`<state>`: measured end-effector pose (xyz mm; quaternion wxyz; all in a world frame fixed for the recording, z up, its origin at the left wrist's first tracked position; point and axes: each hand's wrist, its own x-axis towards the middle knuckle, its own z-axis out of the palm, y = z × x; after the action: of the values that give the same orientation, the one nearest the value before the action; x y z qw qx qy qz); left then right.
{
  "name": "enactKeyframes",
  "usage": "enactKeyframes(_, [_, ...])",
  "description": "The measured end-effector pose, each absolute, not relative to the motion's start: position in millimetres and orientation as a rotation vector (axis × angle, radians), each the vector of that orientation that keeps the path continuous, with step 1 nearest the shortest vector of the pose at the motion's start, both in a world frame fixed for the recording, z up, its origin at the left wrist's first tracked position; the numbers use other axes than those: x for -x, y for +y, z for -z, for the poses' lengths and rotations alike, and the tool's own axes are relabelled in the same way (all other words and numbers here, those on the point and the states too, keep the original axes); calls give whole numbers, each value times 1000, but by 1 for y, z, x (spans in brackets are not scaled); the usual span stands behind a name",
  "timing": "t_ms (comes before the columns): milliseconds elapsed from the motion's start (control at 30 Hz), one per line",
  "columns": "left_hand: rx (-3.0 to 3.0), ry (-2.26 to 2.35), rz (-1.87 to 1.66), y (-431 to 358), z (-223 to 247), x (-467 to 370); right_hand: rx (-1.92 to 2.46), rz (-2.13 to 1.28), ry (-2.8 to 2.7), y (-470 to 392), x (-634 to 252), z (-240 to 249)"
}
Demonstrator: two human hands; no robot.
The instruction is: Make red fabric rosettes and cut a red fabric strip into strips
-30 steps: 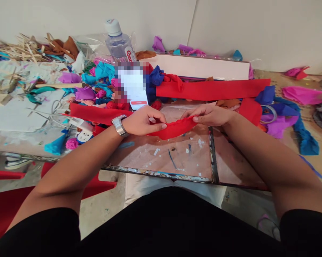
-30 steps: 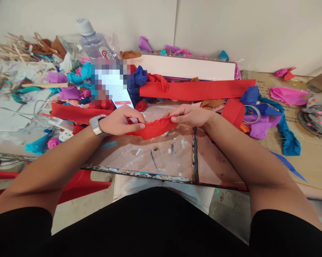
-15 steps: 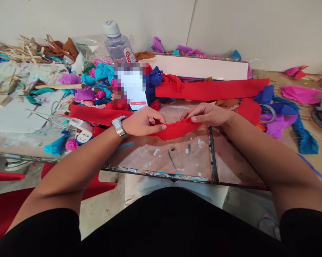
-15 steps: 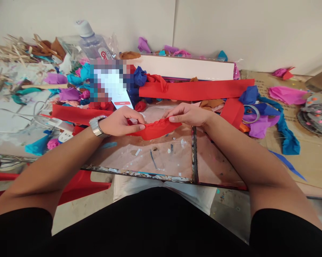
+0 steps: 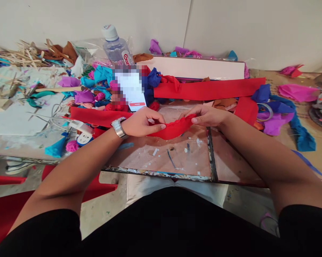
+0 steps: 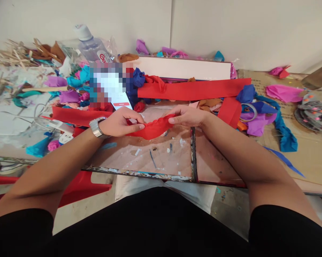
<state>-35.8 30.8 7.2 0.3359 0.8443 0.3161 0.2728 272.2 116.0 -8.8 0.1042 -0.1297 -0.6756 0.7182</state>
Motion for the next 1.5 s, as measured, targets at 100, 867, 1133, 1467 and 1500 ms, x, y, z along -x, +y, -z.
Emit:
enactKeyframes(100, [-2196, 829, -717, 31, -7, 35, 331, -2117, -2035, 117, -271, 16])
enactKeyframes(867, [-2188, 775, -726, 30, -9, 34, 221, -2279, -1827, 119, -278, 20])
enactKeyframes(1133, [-2139, 802, -745, 29, -10, 33, 263, -2291, -1630, 126, -287, 24])
enactKeyframes(1467, [-2042, 787, -776, 26, -10, 28, -45, -2240, -2047, 110, -268, 30])
enactKeyframes(1500, [-2040, 784, -779, 26, -10, 28, -31, -2226, -2025, 111, -269, 29])
